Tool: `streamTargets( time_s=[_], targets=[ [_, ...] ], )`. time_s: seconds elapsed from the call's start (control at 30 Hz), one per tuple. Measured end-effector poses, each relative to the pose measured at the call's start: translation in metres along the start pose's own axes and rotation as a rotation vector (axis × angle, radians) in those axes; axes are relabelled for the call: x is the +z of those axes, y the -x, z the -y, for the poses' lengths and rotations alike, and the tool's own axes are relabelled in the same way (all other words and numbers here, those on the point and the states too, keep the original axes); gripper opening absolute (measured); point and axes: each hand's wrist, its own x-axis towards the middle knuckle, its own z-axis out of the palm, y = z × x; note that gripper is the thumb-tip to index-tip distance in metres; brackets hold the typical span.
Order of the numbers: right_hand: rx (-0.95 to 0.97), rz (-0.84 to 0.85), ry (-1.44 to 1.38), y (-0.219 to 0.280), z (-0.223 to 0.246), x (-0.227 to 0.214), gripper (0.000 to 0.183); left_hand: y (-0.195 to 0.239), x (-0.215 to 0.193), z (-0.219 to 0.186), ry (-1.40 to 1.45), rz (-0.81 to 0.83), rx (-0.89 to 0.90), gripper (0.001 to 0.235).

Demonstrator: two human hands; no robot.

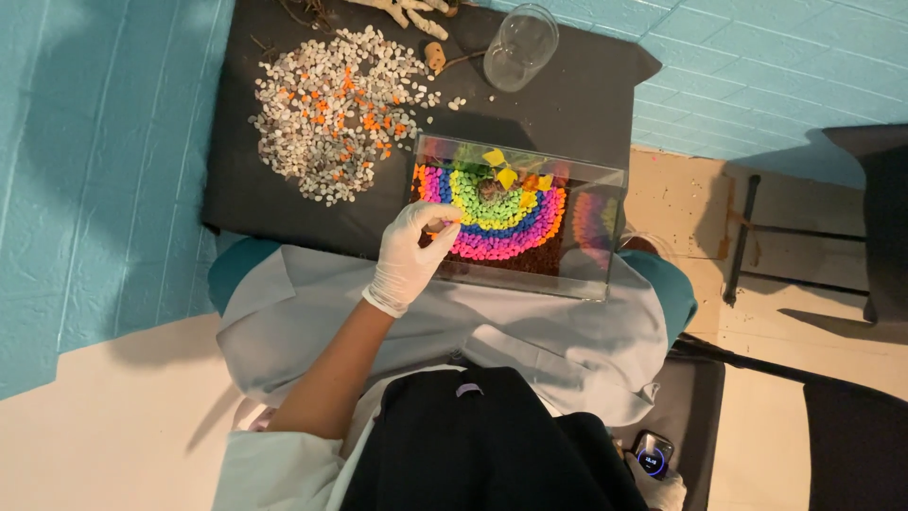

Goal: Arranging colorful decorative stones inside a clear plastic container to create a layered pattern.

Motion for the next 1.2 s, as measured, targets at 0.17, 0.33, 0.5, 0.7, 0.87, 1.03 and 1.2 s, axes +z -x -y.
streamTargets(
  time_s=[0.17, 0.33, 0.5, 0.7, 0.87, 1.03, 1.2],
  targets=[
    [0.038, 0.007, 0.021, 0.003, 0.001, -0.003, 0.107, 0.000, -0.001, -0.002, 0.011, 0.004, 0.005, 0.018],
    [0.091, 0.062, -0.049, 0.049, 0.027, -0.035, 0.070, 0.000, -0.001, -0.005, 0.018, -0.007, -0.008, 0.017],
    [0.067, 0.043, 0.017, 0.037, 0.022, -0.027, 0.092, 0.002, 0.002, -0.002, 0.055, -0.006, -0.019, 0.015],
    [0.066, 0.094, 0.021, 0.051, 0.032, -0.043, 0.088, 0.002, 0.002, -0.003, 0.081, 0.002, -0.021, 0.014],
    [-0.298, 0.031, -0.069, 0.052, 0.076, -0.102, 0.070, 0.002, 0.013, -0.018, 0.158, -0.077, -0.179, 0.017],
    [-0.842, -0.114, -0.214, 0.131, 0.229, -0.212, 0.039, 0.002, 0.033, -0.054, 0.309, 0.006, -0.215, 0.014],
    [-1.470, 0.159, -0.692, 0.267, 0.335, -0.232, 0.009, -0.002, 0.050, -0.075, 0.533, 0.068, -0.368, 0.009]
  ],
)
